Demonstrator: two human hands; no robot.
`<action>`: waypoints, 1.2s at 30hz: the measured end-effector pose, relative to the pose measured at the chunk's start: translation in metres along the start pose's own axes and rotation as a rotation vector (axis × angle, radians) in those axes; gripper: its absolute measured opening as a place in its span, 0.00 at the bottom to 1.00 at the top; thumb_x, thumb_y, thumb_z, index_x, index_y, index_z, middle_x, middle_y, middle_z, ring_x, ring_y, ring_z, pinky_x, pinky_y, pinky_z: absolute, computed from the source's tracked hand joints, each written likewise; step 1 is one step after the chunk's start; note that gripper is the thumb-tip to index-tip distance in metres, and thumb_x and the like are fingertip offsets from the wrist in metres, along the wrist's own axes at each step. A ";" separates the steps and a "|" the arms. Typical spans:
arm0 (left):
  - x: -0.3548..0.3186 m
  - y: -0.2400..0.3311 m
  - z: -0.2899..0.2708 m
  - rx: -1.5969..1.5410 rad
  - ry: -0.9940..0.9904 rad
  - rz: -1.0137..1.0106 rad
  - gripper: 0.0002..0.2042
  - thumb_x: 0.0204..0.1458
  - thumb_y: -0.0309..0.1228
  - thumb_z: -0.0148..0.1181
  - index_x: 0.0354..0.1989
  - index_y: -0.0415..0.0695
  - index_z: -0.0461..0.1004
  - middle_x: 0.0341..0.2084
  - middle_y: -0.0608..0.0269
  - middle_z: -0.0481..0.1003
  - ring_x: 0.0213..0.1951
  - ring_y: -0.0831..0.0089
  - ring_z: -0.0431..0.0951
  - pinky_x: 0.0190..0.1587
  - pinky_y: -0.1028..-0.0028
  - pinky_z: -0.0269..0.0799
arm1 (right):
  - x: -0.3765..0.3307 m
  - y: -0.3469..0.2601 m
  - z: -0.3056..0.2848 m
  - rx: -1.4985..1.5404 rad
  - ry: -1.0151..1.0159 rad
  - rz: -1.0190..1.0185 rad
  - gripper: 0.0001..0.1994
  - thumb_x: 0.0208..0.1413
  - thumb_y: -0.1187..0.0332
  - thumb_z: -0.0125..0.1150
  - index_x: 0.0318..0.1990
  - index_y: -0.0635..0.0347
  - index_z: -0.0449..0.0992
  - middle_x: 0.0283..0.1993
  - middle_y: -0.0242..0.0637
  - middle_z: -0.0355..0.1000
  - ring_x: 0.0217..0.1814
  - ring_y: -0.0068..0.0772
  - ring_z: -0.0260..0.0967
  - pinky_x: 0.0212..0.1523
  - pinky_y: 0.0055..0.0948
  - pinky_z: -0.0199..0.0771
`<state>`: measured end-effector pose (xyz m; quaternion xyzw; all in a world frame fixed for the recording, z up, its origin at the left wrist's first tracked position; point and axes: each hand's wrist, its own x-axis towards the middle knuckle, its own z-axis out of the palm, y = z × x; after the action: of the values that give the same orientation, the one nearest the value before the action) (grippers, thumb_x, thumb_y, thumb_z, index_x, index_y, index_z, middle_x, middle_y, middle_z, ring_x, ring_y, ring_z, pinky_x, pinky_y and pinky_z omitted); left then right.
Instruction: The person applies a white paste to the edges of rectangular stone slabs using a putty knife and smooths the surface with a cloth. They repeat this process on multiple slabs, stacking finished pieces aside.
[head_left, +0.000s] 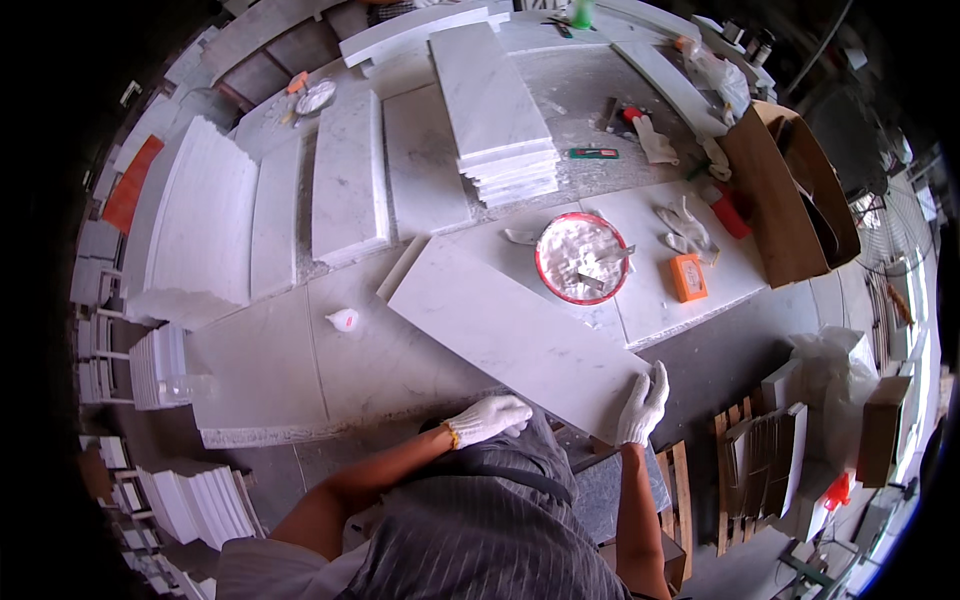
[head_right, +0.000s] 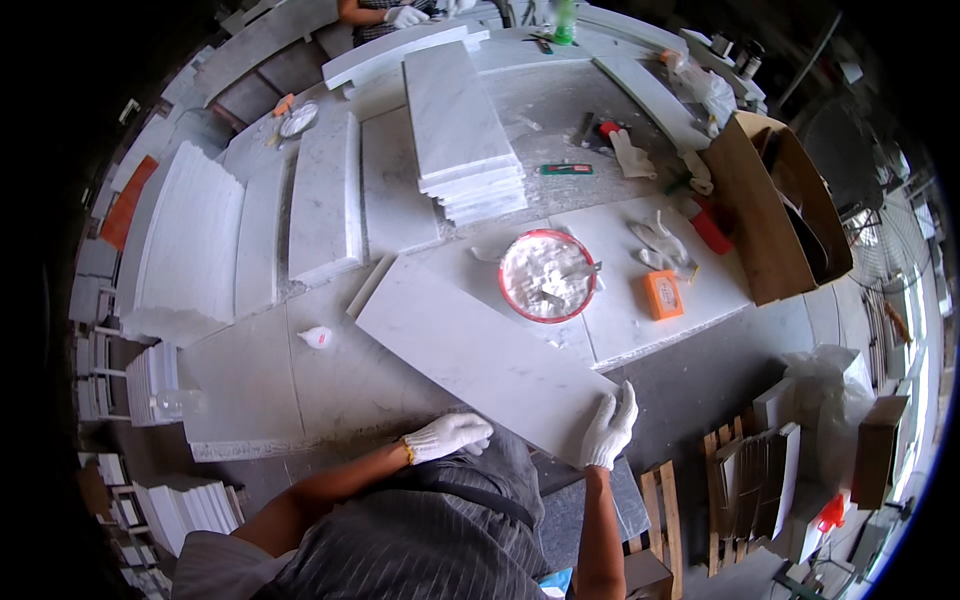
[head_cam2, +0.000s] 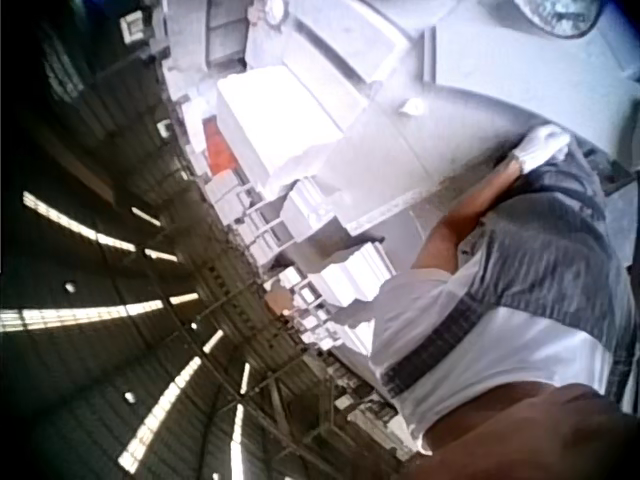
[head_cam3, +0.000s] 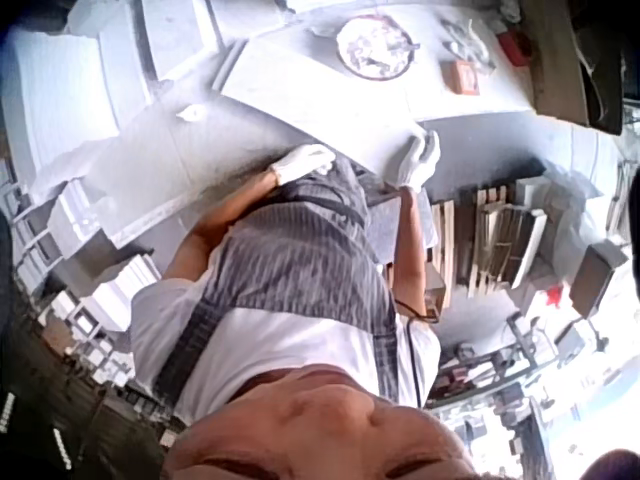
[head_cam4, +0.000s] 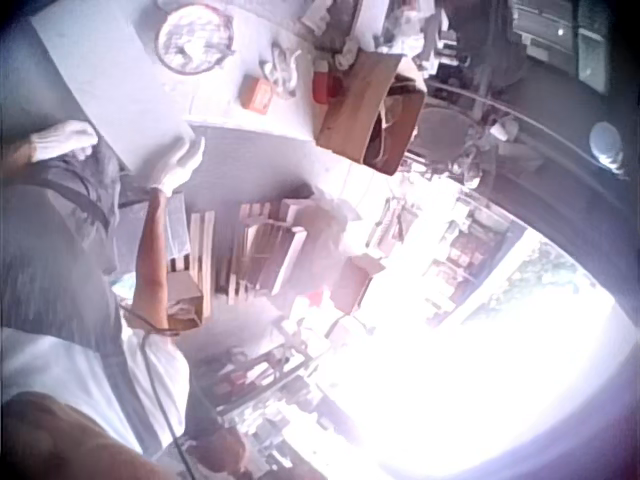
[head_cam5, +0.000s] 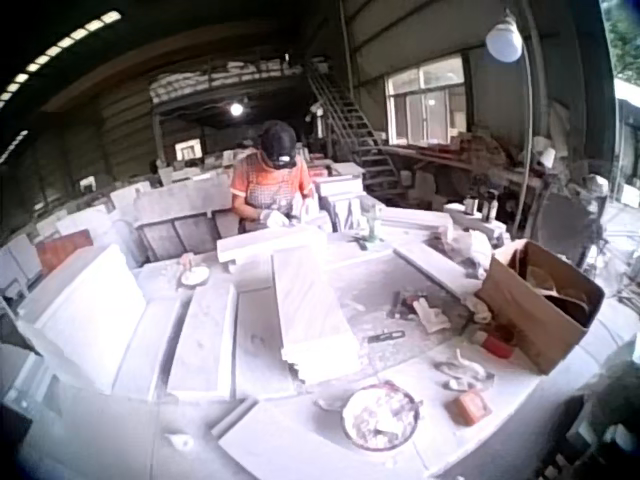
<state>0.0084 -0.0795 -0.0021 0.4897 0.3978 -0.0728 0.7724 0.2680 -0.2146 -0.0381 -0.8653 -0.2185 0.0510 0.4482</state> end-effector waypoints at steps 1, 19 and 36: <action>0.000 0.004 -0.003 -0.005 0.043 -0.008 0.18 0.64 0.43 0.57 0.45 0.37 0.76 0.38 0.58 0.79 0.38 0.71 0.80 0.45 0.72 0.77 | 0.003 -0.001 0.003 0.022 -0.008 -0.005 0.19 0.66 0.65 0.57 0.61 0.63 0.71 0.58 0.46 0.73 0.60 0.39 0.71 0.62 0.34 0.68; 0.008 -0.004 -0.009 -0.534 -0.068 -0.212 0.40 0.59 0.51 0.62 0.71 0.38 0.55 0.66 0.43 0.62 0.64 0.45 0.67 0.64 0.49 0.66 | -0.048 -0.023 -0.036 0.080 -0.149 0.100 0.10 0.64 0.66 0.59 0.43 0.65 0.75 0.39 0.38 0.72 0.43 0.31 0.67 0.51 0.33 0.69; -0.008 0.004 0.001 -0.192 0.114 0.037 0.43 0.55 0.61 0.60 0.66 0.34 0.65 0.65 0.45 0.66 0.64 0.57 0.66 0.63 0.62 0.64 | -0.017 -0.089 -0.063 -0.153 -0.527 0.182 0.26 0.60 0.50 0.63 0.48 0.70 0.75 0.44 0.50 0.74 0.45 0.43 0.70 0.50 0.41 0.72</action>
<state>0.0059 -0.0808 0.0065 0.4239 0.4373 0.0080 0.7931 0.2413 -0.2243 0.0682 -0.8695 -0.2522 0.2977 0.3029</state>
